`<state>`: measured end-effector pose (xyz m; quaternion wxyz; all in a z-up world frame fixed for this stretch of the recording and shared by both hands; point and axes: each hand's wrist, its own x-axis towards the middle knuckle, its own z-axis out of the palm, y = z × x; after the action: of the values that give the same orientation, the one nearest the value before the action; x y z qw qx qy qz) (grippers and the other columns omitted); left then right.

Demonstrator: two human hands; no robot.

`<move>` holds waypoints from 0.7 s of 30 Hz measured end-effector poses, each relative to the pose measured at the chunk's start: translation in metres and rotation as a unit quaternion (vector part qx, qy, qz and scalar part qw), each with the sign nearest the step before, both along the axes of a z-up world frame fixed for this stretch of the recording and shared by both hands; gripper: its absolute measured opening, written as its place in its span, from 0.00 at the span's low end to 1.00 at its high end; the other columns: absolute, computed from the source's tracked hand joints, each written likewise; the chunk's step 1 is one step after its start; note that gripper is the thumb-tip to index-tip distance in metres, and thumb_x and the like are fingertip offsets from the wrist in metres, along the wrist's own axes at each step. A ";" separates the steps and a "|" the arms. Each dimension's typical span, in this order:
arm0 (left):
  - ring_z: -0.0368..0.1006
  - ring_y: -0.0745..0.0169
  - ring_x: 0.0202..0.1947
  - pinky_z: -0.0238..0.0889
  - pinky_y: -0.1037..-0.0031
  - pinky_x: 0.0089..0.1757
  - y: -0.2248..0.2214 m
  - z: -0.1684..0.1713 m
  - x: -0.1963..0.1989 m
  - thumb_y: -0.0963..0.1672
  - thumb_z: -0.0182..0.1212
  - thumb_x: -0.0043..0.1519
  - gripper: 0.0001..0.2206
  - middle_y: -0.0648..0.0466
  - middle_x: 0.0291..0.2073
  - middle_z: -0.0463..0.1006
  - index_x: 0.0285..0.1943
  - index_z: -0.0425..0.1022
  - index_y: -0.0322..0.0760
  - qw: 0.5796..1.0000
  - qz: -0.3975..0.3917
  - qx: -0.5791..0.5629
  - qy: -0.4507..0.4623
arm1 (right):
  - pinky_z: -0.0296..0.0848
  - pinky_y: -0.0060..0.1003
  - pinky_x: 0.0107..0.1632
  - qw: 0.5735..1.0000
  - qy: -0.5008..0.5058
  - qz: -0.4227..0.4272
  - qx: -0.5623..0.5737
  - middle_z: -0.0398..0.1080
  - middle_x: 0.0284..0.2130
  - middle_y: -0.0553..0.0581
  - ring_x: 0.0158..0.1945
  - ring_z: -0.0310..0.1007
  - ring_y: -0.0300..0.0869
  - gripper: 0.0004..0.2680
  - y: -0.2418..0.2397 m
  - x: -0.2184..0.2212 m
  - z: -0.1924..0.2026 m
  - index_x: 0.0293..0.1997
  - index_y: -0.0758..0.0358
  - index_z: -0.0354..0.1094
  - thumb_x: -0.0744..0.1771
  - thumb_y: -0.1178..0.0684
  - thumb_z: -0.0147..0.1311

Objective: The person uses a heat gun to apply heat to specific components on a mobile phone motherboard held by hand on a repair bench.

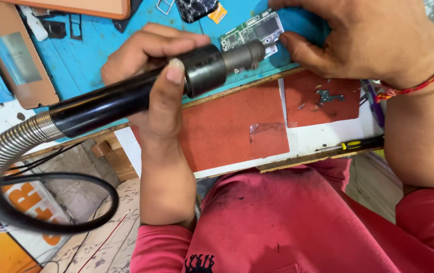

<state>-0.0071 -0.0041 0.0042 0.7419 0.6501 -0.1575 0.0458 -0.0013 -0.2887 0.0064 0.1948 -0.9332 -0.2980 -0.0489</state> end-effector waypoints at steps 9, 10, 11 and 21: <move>0.79 0.55 0.40 0.74 0.70 0.47 0.003 -0.002 0.002 0.49 0.63 0.68 0.17 0.42 0.40 0.80 0.46 0.73 0.25 1.000 -0.016 -0.009 0.002 | 0.73 0.45 0.51 0.995 -0.028 0.049 0.082 0.72 0.50 0.56 0.51 0.74 0.52 0.12 0.005 0.008 0.014 0.51 0.63 0.73 0.64 0.56 0.66; 0.79 0.55 0.40 0.75 0.69 0.47 0.002 -0.005 0.002 0.48 0.63 0.68 0.17 0.42 0.40 0.79 0.46 0.73 0.25 1.000 0.005 -0.029 0.007 | 0.73 0.44 0.52 0.995 -0.029 0.052 0.080 0.71 0.51 0.55 0.52 0.73 0.50 0.11 0.005 0.008 0.014 0.51 0.63 0.73 0.65 0.57 0.65; 0.79 0.55 0.40 0.75 0.68 0.47 0.002 -0.005 0.001 0.48 0.62 0.68 0.16 0.42 0.40 0.79 0.46 0.73 0.25 0.999 0.015 -0.034 0.009 | 0.72 0.43 0.51 0.995 -0.031 0.055 0.081 0.71 0.51 0.55 0.52 0.73 0.50 0.11 0.006 0.008 0.014 0.50 0.64 0.73 0.64 0.57 0.65; 0.80 0.52 0.41 0.75 0.65 0.49 0.005 -0.013 0.004 0.45 0.59 0.67 0.14 0.40 0.39 0.78 0.45 0.72 0.22 0.997 0.025 -0.066 0.010 | 0.73 0.44 0.53 0.995 -0.034 0.054 0.080 0.71 0.51 0.56 0.51 0.72 0.50 0.11 0.006 0.007 0.016 0.50 0.64 0.73 0.64 0.57 0.65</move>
<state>-0.0033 0.0004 -0.0085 0.7837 0.6036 -0.1298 0.0683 0.0060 -0.2830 0.0222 0.2613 -0.8948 -0.3497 -0.0939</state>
